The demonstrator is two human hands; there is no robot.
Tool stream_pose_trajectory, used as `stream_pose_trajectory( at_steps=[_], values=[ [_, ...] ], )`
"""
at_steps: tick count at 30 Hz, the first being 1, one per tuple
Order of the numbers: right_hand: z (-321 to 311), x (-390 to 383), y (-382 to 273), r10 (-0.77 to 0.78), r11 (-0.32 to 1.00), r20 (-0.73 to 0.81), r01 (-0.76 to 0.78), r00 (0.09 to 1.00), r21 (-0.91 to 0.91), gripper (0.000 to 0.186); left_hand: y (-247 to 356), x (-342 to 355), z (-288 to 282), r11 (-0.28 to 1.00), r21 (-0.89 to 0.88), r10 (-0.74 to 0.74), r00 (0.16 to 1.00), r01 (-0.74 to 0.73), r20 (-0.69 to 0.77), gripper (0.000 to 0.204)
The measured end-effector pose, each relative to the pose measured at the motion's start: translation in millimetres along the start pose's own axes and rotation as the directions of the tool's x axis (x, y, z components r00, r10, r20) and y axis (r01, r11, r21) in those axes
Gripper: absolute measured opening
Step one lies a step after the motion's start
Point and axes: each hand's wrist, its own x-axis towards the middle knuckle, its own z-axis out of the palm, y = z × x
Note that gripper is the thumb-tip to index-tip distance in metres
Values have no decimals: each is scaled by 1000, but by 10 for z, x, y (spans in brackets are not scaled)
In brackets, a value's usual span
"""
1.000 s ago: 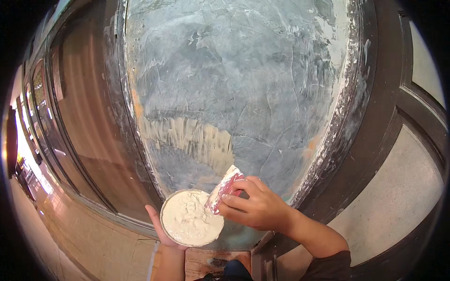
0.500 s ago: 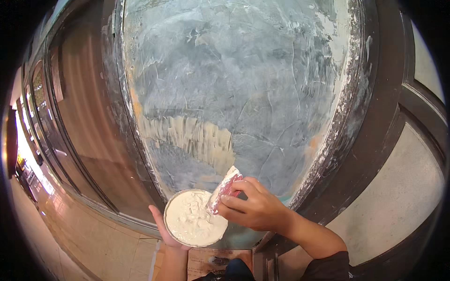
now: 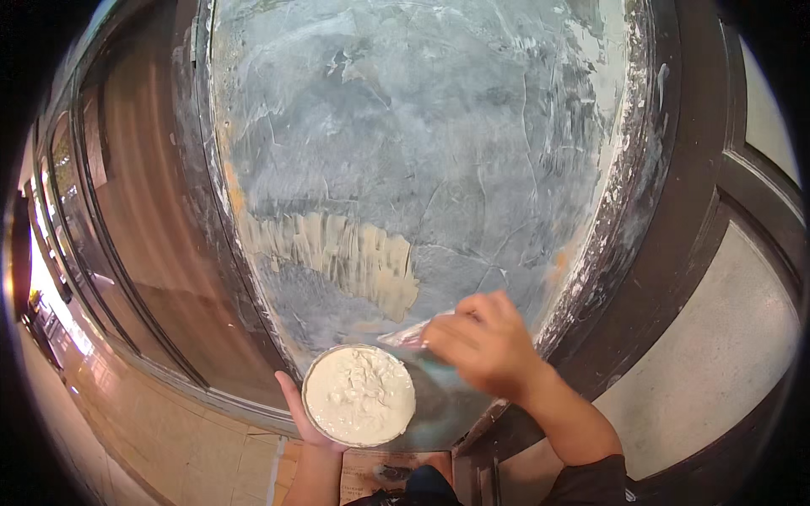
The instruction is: The person applies wall putty to a damaged section of a wall using a scraper.
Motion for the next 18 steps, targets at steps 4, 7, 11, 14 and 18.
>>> stream_pose_trajectory(
  at_steps=[4, 7, 11, 14, 18],
  values=[
    [183, -39, 346, 317, 935, -128, -288, 940, 207, 19, -15, 53, 84, 1000, -27, 3, 999, -2, 38, 106],
    [334, 12, 523, 404, 910, -148, -380, 903, 163, 17, -16, 68, -10, 1000, 25, 7, 1000, -7, -26, 106],
    [514, 19, 638, 451, 893, -197, -440, 871, 97, 18, -16, 107, 31, 1000, -26, 12, 1000, -13, -18, 107],
    [571, 31, 648, 439, 897, -206, -439, 875, 48, 18, 5, 127, -4, 998, -59, 35, 999, -36, -24, 106],
    [573, 51, 675, 444, 888, -257, -459, 859, 0, 19, 41, 120, 9, 998, -36, 50, 998, -51, -44, 107]
  ],
)
